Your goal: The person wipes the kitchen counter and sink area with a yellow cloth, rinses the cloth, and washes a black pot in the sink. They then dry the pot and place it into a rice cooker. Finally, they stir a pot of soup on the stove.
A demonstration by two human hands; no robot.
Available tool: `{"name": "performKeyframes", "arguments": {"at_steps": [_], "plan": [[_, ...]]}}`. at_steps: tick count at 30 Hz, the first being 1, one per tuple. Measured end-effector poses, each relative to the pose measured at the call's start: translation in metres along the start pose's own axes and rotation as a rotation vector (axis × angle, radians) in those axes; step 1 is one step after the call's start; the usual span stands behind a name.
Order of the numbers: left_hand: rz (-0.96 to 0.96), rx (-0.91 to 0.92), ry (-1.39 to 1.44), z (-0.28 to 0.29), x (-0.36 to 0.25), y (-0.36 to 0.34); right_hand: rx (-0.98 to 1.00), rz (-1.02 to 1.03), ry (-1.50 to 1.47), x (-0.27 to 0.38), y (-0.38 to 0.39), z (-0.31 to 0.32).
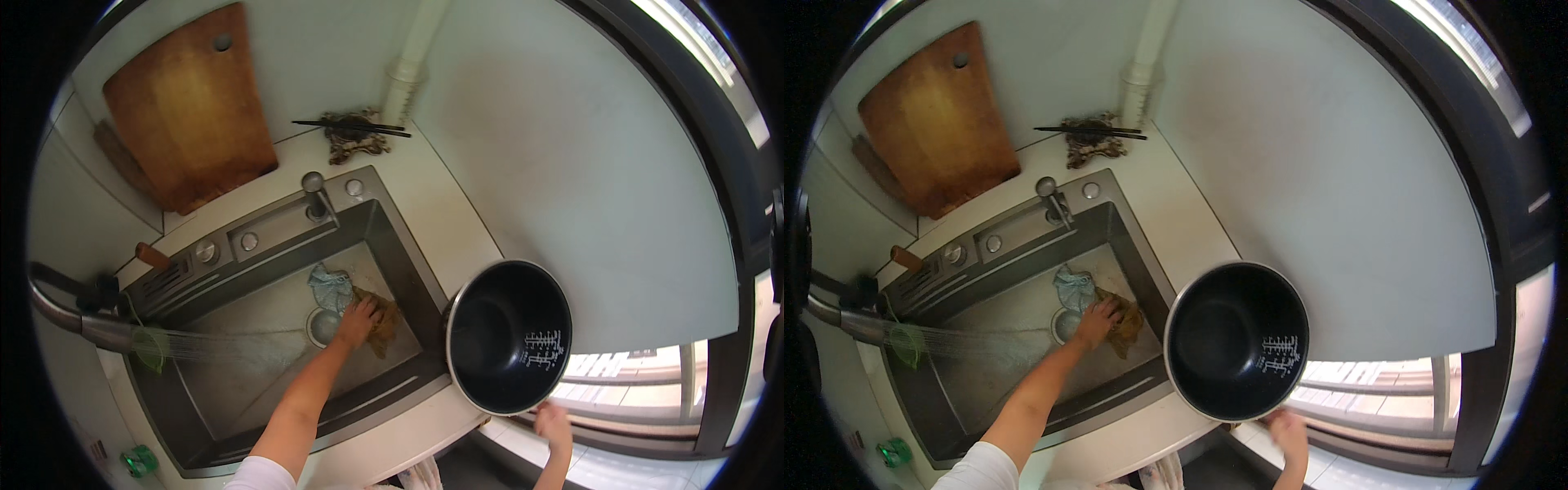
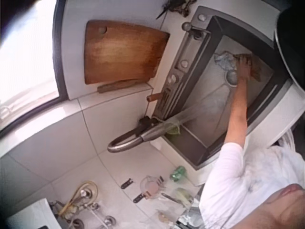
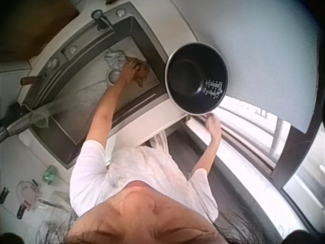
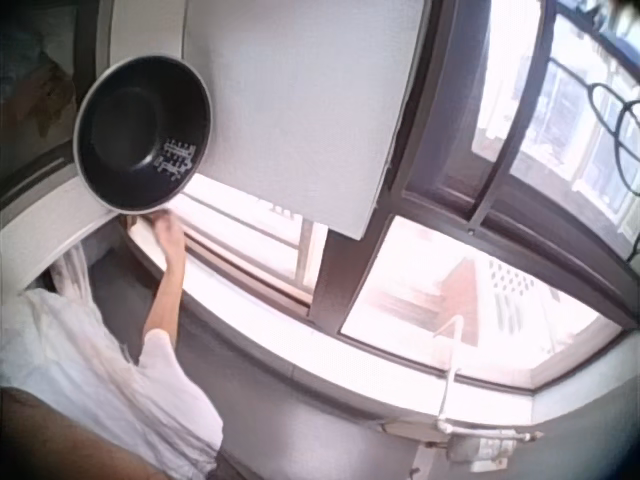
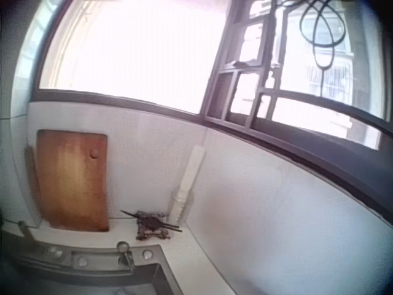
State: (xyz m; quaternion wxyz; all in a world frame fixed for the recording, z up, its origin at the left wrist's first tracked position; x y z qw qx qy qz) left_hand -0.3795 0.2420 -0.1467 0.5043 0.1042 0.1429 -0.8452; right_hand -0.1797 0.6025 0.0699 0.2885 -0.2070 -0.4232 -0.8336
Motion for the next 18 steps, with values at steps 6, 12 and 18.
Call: {"name": "performKeyframes", "arguments": {"at_steps": [6, 12, 18], "plan": [[0.641, -0.232, 0.892, 0.038, 0.105, 0.102, 1.136, 0.291, 0.095, 0.061, 0.104, -0.173], [1.096, -0.392, 1.329, 0.140, 0.165, 0.194, 1.167, -0.062, -0.202, 0.133, 0.098, -0.457], [1.174, -0.390, 0.756, 0.206, 0.157, 0.270, 0.889, -0.107, -0.447, 0.158, 0.090, -0.655]]}}
Point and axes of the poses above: each hand's wrist, its own y-axis away from the middle knuckle, its own z-axis out of the back of the hand, x = y × z, the point moved 6 cm from there along -y, towards the middle knuckle, and after that the axes turned 1 degree about -x, right-handed, at the moved point
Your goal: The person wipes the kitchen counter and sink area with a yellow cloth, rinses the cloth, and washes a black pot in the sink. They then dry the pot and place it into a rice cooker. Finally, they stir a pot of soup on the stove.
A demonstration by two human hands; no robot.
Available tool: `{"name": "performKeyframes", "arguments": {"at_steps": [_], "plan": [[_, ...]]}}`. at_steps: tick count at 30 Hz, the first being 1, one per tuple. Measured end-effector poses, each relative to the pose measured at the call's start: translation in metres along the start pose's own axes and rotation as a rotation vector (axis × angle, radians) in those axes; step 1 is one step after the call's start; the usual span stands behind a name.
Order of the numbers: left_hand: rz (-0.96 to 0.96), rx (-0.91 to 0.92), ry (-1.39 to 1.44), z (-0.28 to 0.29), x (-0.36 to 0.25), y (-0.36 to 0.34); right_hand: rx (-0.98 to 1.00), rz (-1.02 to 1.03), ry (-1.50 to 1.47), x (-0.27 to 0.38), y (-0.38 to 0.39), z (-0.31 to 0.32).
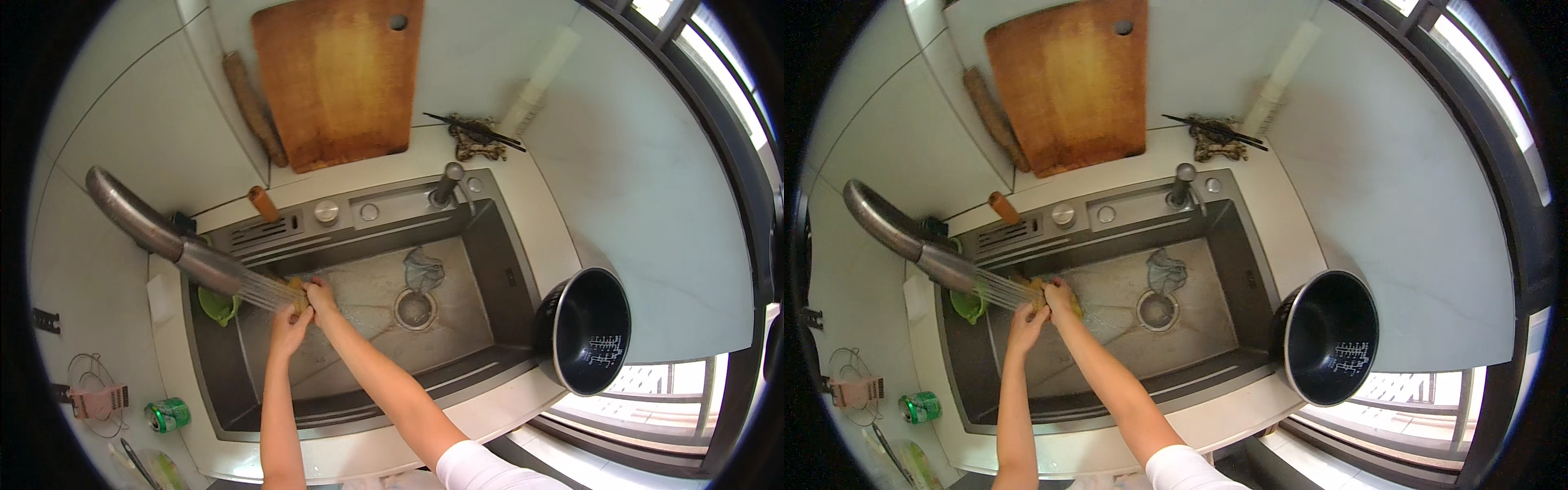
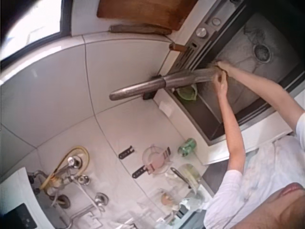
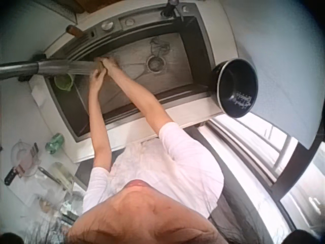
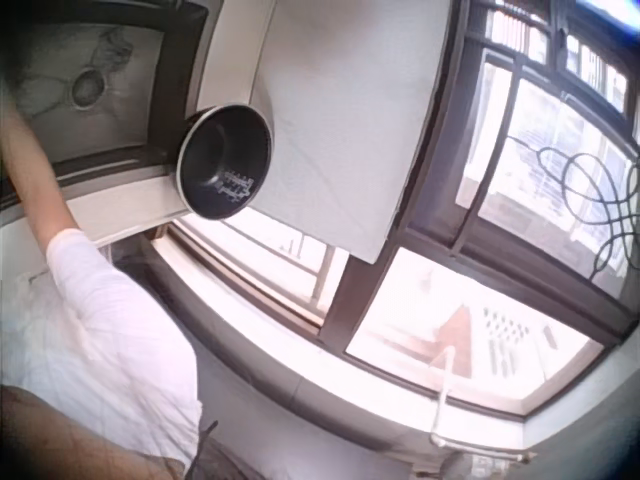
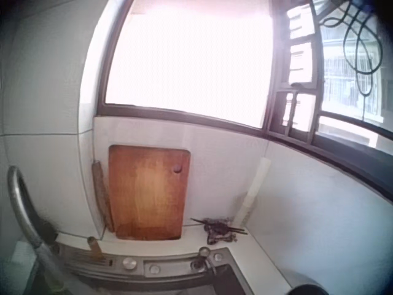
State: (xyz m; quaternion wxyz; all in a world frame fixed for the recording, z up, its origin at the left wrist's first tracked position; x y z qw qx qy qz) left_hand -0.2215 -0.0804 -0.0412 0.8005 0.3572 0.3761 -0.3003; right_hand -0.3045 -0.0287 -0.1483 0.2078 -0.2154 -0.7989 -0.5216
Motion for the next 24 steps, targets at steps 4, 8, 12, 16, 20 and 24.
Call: {"name": "performKeyframes", "arguments": {"at_steps": [4, 8, 12, 16, 20, 24], "plan": [[0.571, 0.004, 1.211, -0.004, 0.062, 0.007, -0.138, 0.363, 0.393, 0.008, 0.034, -0.018], [0.617, 0.108, 1.633, -0.055, 0.092, 0.004, 0.032, 1.042, 0.948, 0.008, 0.164, -0.045], [0.607, 0.124, 1.577, -0.094, 0.100, -0.001, 0.030, 0.998, 1.335, 0.026, 0.163, -0.039], [0.641, 0.025, 1.474, -0.108, 0.111, -0.018, -0.030, 0.715, 1.320, 0.042, 0.096, -0.019], [0.094, 0.177, 1.413, -0.090, 0.114, -0.030, -0.127, 1.125, 1.351, 0.029, 0.111, -0.029], [0.723, 0.073, 1.377, -0.106, 0.136, -0.021, -0.074, 0.739, 1.303, 0.024, 0.089, -0.004]]}}
Point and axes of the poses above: each hand's wrist, its own y-axis away from the middle knuckle, its own z-axis out of the back of the hand, x = y × z, the point moved 6 cm from there along -y, towards the middle knuckle, and after that the axes turned 1 degree about -x, right-handed, at the moved point
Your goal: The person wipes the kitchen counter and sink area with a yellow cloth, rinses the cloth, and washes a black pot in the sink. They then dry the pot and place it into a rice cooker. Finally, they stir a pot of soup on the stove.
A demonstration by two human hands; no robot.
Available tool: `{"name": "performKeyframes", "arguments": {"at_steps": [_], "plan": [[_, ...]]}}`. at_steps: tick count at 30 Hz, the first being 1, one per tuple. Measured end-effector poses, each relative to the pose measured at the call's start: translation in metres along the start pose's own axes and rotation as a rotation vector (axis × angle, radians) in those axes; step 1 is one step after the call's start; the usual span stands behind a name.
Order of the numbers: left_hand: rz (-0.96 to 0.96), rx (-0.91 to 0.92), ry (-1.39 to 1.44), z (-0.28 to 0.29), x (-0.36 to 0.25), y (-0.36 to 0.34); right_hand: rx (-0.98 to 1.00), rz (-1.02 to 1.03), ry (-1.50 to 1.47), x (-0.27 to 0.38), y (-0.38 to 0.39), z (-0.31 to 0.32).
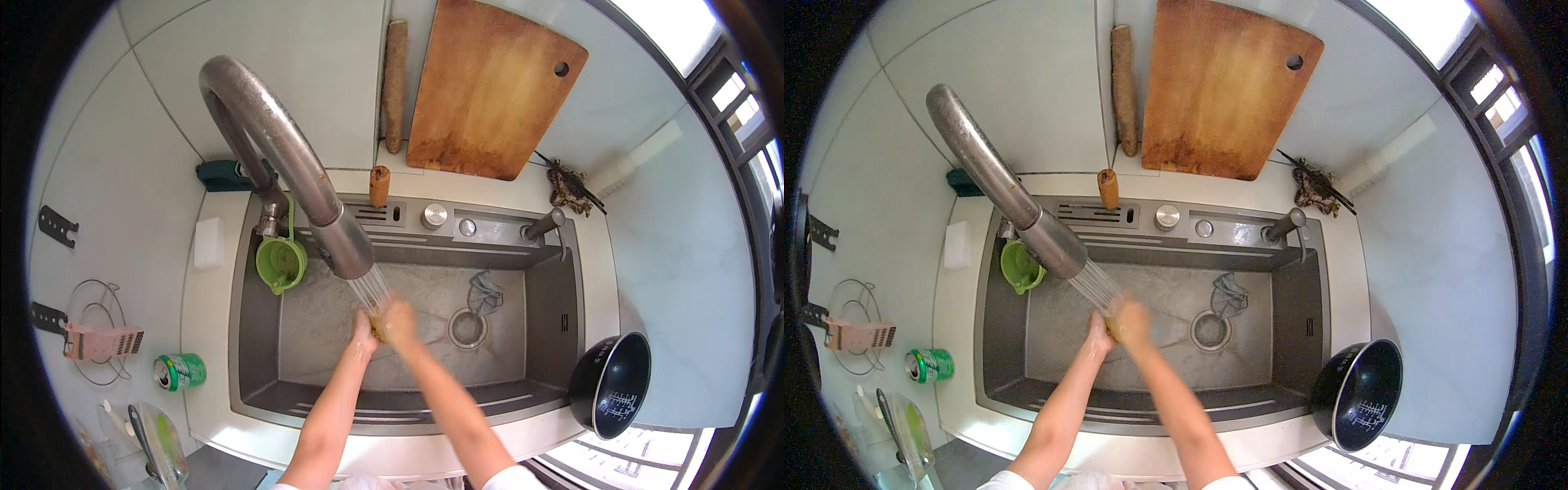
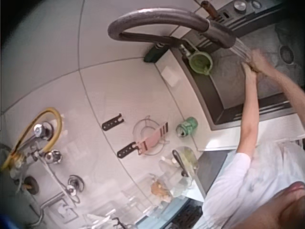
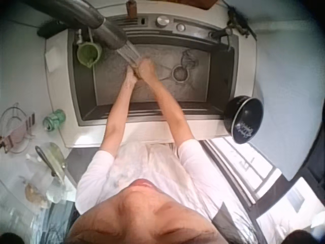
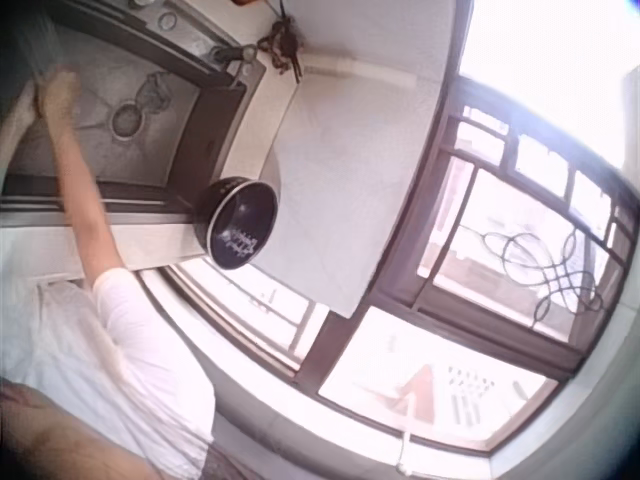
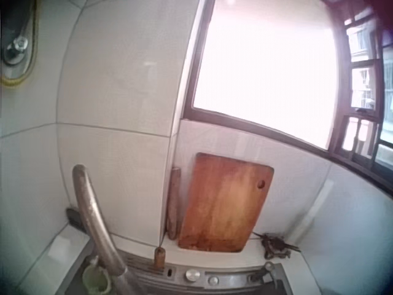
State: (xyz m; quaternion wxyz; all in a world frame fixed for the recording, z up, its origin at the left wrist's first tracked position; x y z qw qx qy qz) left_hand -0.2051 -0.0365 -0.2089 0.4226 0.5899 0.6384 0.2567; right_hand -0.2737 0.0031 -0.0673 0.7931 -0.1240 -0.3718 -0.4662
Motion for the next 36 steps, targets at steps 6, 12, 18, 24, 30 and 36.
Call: {"name": "performKeyframes", "arguments": {"at_steps": [6, 12, 18, 24, 30, 36], "plan": [[-0.308, 0.170, -0.430, -0.059, -0.055, 0.043, -0.099, -0.351, -0.443, -0.068, -0.016, 0.027], [-0.848, -0.085, -1.046, -0.082, -0.086, 0.131, 0.297, -0.786, -1.369, -0.021, 0.005, -0.021], [-1.004, 0.339, -1.444, -0.114, -0.125, 0.202, 0.259, -0.787, -0.983, -0.041, -0.002, -0.028], [-1.149, 0.015, -1.757, -0.097, -0.178, 0.197, -0.507, -0.135, -0.303, -0.091, -0.004, 0.050], [-1.306, 0.141, -1.694, -0.091, -0.164, 0.167, -0.313, 0.025, -0.702, -0.064, -0.022, 0.094], [-1.183, 0.303, -2.312, -0.091, -0.144, 0.155, 0.512, 0.611, 0.468, 0.010, -0.006, 0.086]]}}
Point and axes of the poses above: each hand's wrist, its own y-axis away from the middle knuckle, its own z-axis out of the back of the hand, x = y × z, the point moved 6 cm from there along -y, towards the middle knuckle, and after that the axes turned 1 degree about -x, right-handed, at the moved point
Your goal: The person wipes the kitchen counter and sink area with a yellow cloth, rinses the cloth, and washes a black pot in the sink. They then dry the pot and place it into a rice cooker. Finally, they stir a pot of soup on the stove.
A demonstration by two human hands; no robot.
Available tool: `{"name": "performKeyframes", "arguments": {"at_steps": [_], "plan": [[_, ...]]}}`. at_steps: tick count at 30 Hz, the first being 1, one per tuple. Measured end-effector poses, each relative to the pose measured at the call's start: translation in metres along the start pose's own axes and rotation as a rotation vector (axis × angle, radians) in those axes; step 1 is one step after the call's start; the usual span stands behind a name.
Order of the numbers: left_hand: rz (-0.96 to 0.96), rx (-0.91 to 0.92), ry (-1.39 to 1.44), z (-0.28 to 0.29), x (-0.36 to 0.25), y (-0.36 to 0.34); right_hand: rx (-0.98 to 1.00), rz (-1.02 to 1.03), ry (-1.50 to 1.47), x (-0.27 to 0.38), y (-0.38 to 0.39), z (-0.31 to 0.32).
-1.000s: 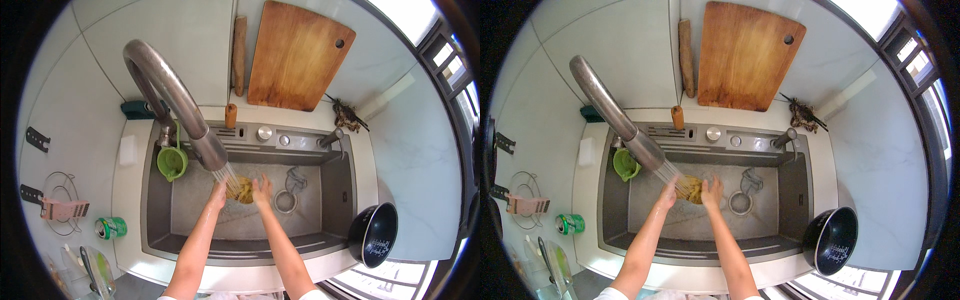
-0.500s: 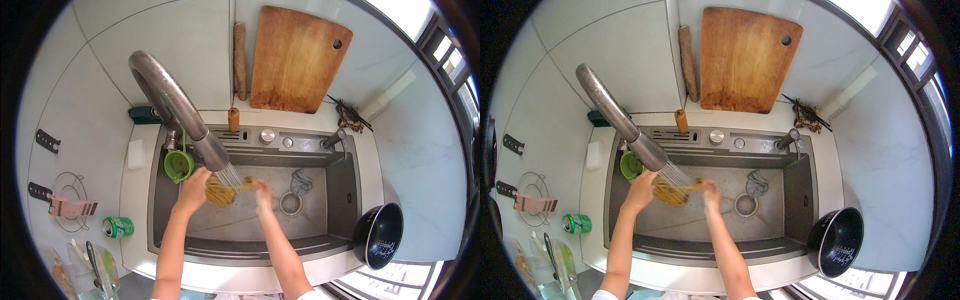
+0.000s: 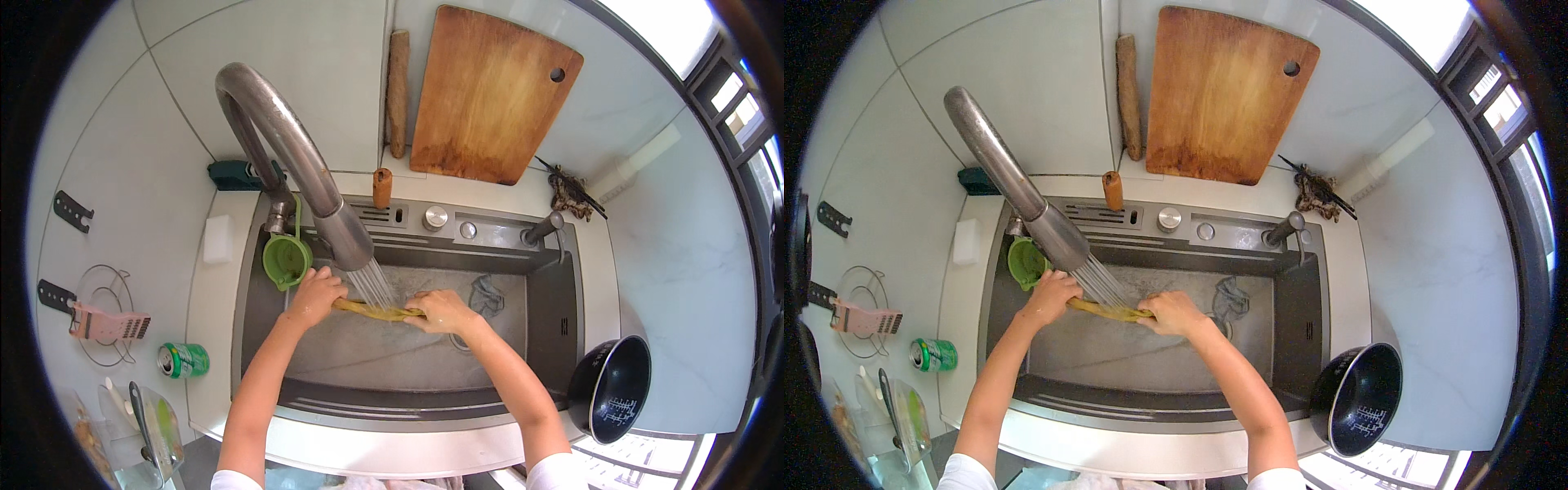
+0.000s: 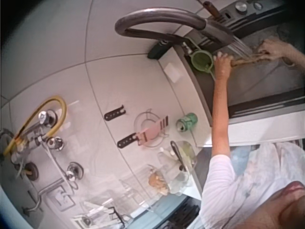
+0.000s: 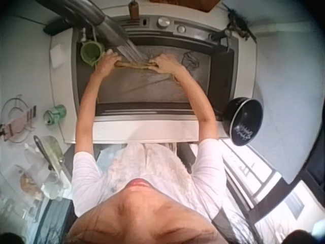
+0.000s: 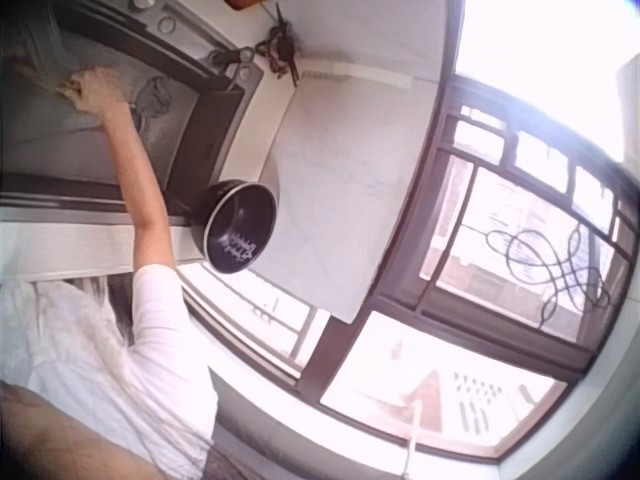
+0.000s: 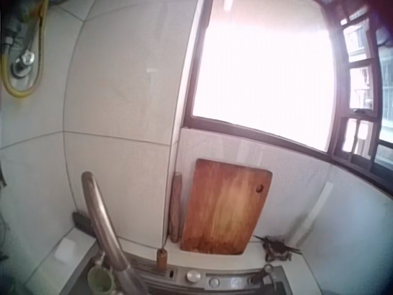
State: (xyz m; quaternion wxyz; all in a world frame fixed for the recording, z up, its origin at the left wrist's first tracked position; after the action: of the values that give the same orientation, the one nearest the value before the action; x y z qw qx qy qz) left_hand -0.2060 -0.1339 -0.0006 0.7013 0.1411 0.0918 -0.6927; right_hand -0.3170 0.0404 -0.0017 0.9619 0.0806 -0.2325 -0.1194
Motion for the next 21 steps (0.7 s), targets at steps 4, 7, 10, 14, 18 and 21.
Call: {"name": "performKeyframes", "arguments": {"at_steps": [4, 7, 10, 14, 18, 21], "plan": [[0.075, -0.033, 0.145, -0.004, 0.011, -0.003, -0.355, -0.278, -0.204, -0.014, 0.006, 0.034], [0.256, 0.016, 0.487, -0.017, 0.013, -0.019, -0.414, -0.323, -0.573, -0.010, 0.009, 0.025], [0.517, -0.114, 0.728, -0.030, -0.006, -0.029, -0.307, -0.618, -1.322, -0.010, 0.004, -0.029], [0.477, -0.063, 0.726, -0.044, -0.060, -0.018, -0.263, -0.841, -1.880, -0.005, -0.045, -0.100], [0.636, -0.373, 0.486, 0.000, -0.016, 0.033, -0.613, -1.007, -2.169, -0.013, -0.089, -0.139], [0.761, -0.594, 1.587, 0.023, 0.033, 0.041, -0.721, -0.953, -2.319, -0.005, -0.102, -0.136]]}}
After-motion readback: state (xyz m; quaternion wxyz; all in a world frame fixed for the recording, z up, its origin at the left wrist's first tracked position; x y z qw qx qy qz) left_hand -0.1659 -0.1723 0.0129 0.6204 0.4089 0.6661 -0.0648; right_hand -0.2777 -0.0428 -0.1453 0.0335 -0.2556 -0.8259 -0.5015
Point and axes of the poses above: each hand's wrist, its own y-axis away from the middle knuckle, its own z-axis out of the back of the hand, x = y × z, the point moved 6 cm from there along -y, towards the middle knuckle, and after that the axes turned 1 degree about -x, right-handed, at the moved point
